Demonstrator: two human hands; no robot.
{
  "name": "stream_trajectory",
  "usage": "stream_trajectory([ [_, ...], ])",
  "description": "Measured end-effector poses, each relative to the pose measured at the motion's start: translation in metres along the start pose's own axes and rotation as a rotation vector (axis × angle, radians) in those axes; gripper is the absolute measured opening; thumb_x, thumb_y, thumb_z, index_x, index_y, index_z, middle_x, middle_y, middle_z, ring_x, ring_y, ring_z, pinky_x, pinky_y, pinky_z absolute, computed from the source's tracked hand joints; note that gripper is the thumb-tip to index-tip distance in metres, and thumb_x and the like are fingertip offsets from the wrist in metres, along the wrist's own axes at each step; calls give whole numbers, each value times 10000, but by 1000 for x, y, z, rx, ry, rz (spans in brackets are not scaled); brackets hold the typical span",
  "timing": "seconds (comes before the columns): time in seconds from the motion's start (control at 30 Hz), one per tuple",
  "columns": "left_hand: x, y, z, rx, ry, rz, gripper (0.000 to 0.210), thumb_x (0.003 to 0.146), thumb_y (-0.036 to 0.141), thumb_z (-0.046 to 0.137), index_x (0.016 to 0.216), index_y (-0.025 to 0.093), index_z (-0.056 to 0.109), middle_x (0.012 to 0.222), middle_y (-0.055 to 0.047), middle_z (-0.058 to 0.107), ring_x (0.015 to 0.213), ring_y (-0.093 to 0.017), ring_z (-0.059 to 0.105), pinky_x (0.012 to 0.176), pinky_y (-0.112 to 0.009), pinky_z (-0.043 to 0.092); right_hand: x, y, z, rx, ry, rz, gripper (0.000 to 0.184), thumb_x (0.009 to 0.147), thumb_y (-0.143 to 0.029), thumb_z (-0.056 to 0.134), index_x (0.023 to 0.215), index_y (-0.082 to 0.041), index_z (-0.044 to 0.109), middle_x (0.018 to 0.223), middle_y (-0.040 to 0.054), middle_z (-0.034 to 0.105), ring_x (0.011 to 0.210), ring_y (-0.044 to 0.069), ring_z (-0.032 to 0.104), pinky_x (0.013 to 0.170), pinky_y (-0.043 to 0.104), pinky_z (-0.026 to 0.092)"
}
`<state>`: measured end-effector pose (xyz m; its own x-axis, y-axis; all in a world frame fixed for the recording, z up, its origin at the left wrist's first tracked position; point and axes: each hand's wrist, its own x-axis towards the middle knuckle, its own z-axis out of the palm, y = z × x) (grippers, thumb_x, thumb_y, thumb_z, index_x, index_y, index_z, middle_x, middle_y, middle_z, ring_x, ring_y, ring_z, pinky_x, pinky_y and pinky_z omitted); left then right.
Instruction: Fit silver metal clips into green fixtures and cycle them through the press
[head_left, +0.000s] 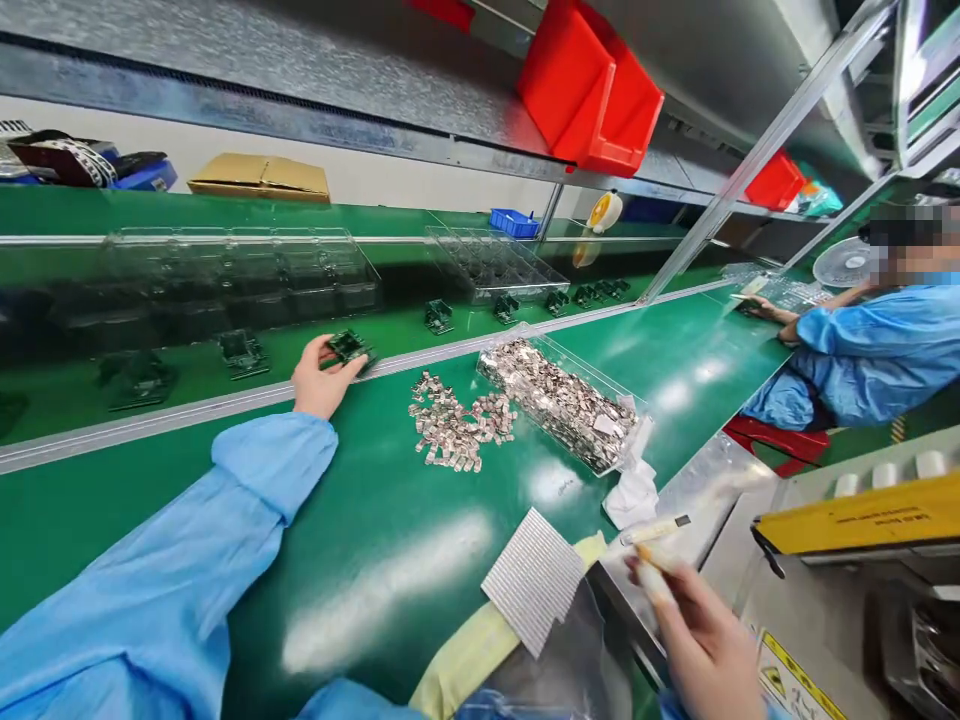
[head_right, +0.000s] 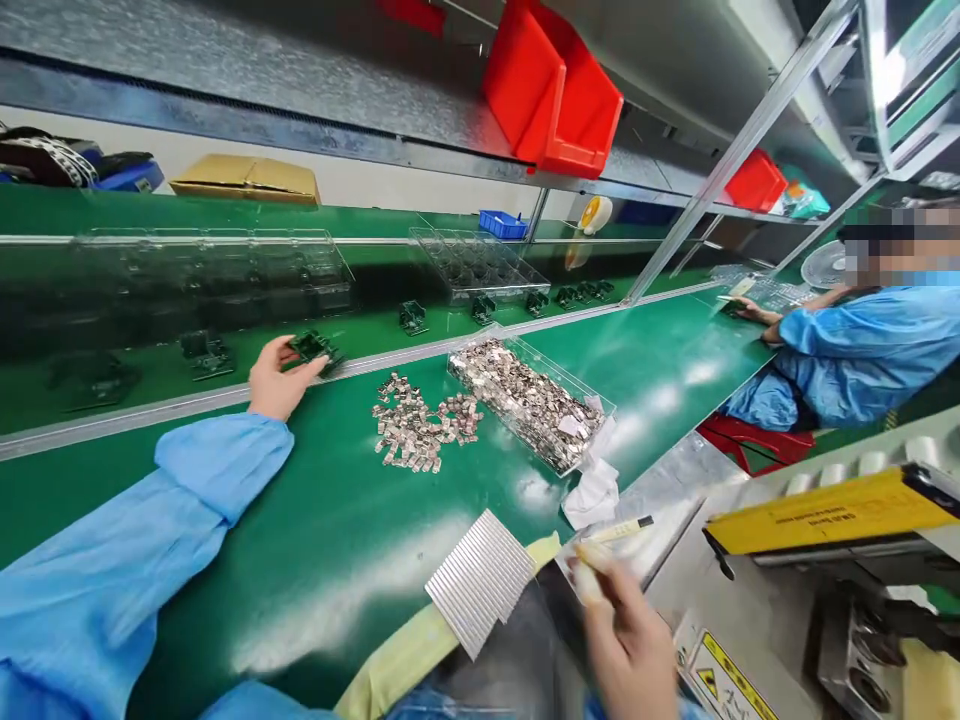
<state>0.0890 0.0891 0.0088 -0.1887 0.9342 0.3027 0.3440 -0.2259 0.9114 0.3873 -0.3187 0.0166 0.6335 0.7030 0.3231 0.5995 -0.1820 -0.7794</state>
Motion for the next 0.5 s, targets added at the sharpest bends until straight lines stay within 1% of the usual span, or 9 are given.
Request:
stream_trajectory([
  [0.07, 22, -19, 1, 37, 39, -25, 629, 733, 291, 744, 1288, 119, 500, 1262, -169, 604, 1187, -283, 594, 954, -393, 558, 51, -26, 41, -50, -272, -148, 301, 834, -477, 560, 947, -256, 729, 907, 71, 749, 846, 300, 707, 754, 444, 593],
  [0.13, 38, -28, 10, 94, -4, 6, 652, 747, 305, 738, 1316, 113, 485, 1285, -178, 597, 1195, -284, 591, 961, -388, 549, 101, -51, 86, -154, -450, -221, 284, 845, -377, 509, 914, -204, 725, 875, 69, 746, 783, 250, 694, 745, 387, 576],
  [0.17, 44, -30, 18, 120, -45, 32, 660, 750, 311, 739, 1327, 118, 485, 1293, -175, 600, 1199, -284, 590, 969, -386, 540, 123, -60, 109, -249, -486, -211, 257, 839, -326, 501, 880, -198, 720, 861, 65, 745, 776, 235, 689, 757, 364, 563],
  [0.23, 55, -32, 35, 149, -135, 71, 671, 744, 324, 747, 1336, 130, 498, 1286, -169, 622, 1196, -298, 599, 999, -404, 511, 161, -70, 150, -348, -510, -201, 199, 819, -253, 527, 839, -194, 716, 822, 65, 740, 750, 227, 679, 748, 346, 538],
  [0.3, 63, -32, 50, 148, -200, 86, 686, 739, 341, 753, 1346, 141, 505, 1259, -166, 650, 1181, -316, 613, 1028, -429, 477, 187, -72, 182, -430, -527, -197, 148, 794, -205, 566, 804, -206, 714, 758, 46, 722, 719, 215, 665, 727, 327, 510],
  [0.37, 65, -32, 56, 148, -239, 111, 723, 754, 361, 740, 1386, 140, 467, 1288, -177, 635, 1193, -324, 606, 1040, -436, 459, 203, -72, 202, -498, -544, -207, 114, 772, -178, 600, 758, -215, 708, 668, 19, 678, 676, 193, 640, 696, 302, 478],
  [0.4, 64, -32, 55, 146, -243, 128, 744, 760, 368, 735, 1404, 138, 443, 1325, -183, 609, 1211, -321, 593, 1042, -430, 456, 207, -71, 208, -526, -549, -216, 102, 754, -161, 618, 728, -215, 700, 623, 7, 650, 649, 181, 623, 674, 290, 461],
  [0.43, 62, -32, 51, 144, -236, 150, 754, 767, 370, 729, 1415, 136, 425, 1370, -187, 572, 1237, -315, 573, 1047, -421, 452, 210, -71, 213, -548, -551, -228, 98, 732, -142, 633, 693, -213, 688, 583, -1, 621, 618, 172, 602, 647, 280, 442],
  [0.5, 55, -31, 34, 148, -197, 195, 701, 803, 360, 692, 1411, 142, 421, 1454, -179, 487, 1300, -291, 517, 1075, -400, 428, 214, -72, 217, -569, -547, -262, 136, 667, -89, 654, 613, -214, 648, 522, -9, 573, 555, 161, 553, 587, 272, 401],
])
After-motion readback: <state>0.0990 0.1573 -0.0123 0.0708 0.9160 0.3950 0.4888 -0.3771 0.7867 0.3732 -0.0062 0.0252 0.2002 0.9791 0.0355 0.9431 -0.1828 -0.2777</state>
